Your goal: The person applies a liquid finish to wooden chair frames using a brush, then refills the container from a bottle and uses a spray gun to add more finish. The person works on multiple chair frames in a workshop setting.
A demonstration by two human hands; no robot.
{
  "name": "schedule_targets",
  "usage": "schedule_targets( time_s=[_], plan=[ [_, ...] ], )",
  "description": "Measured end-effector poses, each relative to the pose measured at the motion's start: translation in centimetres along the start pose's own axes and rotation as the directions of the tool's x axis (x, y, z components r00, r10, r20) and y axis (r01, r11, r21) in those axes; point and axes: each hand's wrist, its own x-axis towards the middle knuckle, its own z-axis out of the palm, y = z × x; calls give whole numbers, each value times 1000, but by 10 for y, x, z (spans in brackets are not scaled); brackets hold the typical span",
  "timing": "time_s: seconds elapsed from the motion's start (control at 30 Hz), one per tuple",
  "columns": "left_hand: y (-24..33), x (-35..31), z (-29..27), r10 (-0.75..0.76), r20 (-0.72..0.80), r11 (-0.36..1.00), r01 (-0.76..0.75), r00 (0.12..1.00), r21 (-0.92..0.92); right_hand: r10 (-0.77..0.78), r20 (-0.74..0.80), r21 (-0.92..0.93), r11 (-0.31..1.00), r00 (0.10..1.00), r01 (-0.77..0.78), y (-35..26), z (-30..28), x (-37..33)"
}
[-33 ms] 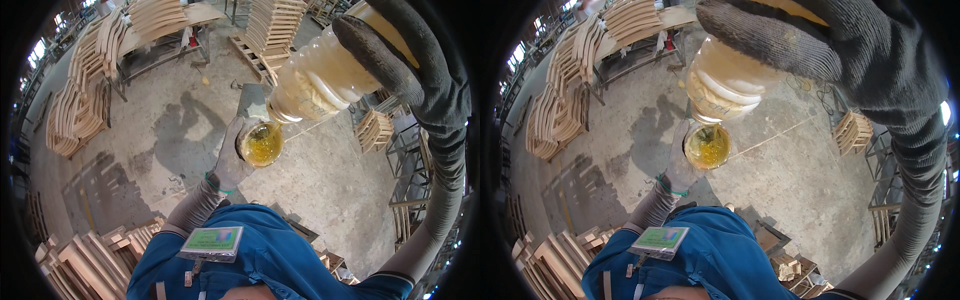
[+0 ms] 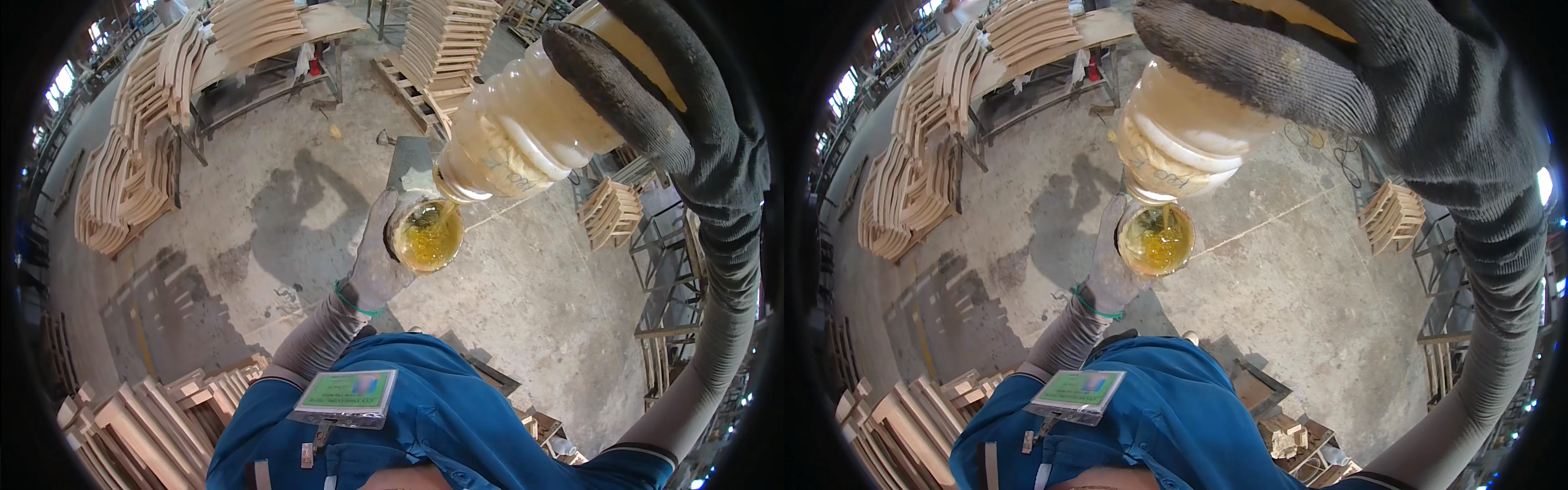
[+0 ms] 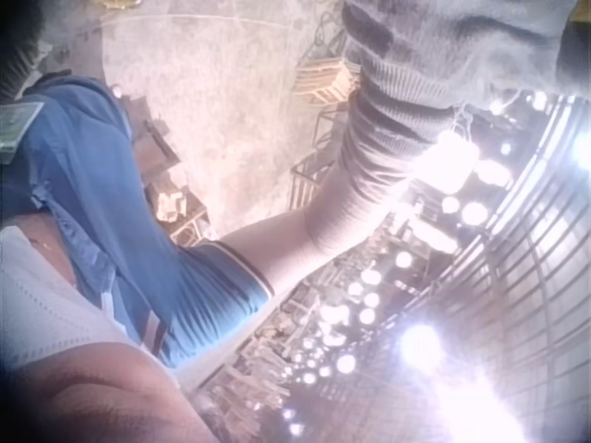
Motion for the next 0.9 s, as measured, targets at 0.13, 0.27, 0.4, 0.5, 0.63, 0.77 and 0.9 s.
schedule_targets(
  time_s=[0.13, 0.27, 0.4, 0.5, 0.63, 0.77, 0.9],
  plan=[
    [-5, -2, -4, 68, -2, 992, -67, 998, 102, -2, 22, 6, 1000, 1000, 2, -8, 4, 3],
    [-16, -3, -10, 173, 14, 953, -171, 985, 252, -4, 57, 3, 1000, 998, 3, -13, 3, 7],
    [-12, -4, -15, 267, -6, 876, -240, 964, 418, 15, 36, 23, 1000, 999, -16, -9, 12, 9],
    [-2, -1, -14, 105, 39, 993, -107, 994, 52, 15, 56, 15, 1000, 998, -16, -11, 9, 12],
    [-3, 0, -19, -130, -5, 965, 126, 991, -231, 10, 59, 10, 1000, 998, -11, -15, 9, 16],
    [-7, 2, -24, -210, 31, 891, 204, 977, -406, 19, 90, 12, 1000, 996, -20, -11, 8, 17],
    [-13, 5, -30, -228, 119, 670, 244, 966, -701, 20, 105, 14, 1000, 994, -22, -12, 6, 19]
  ],
)
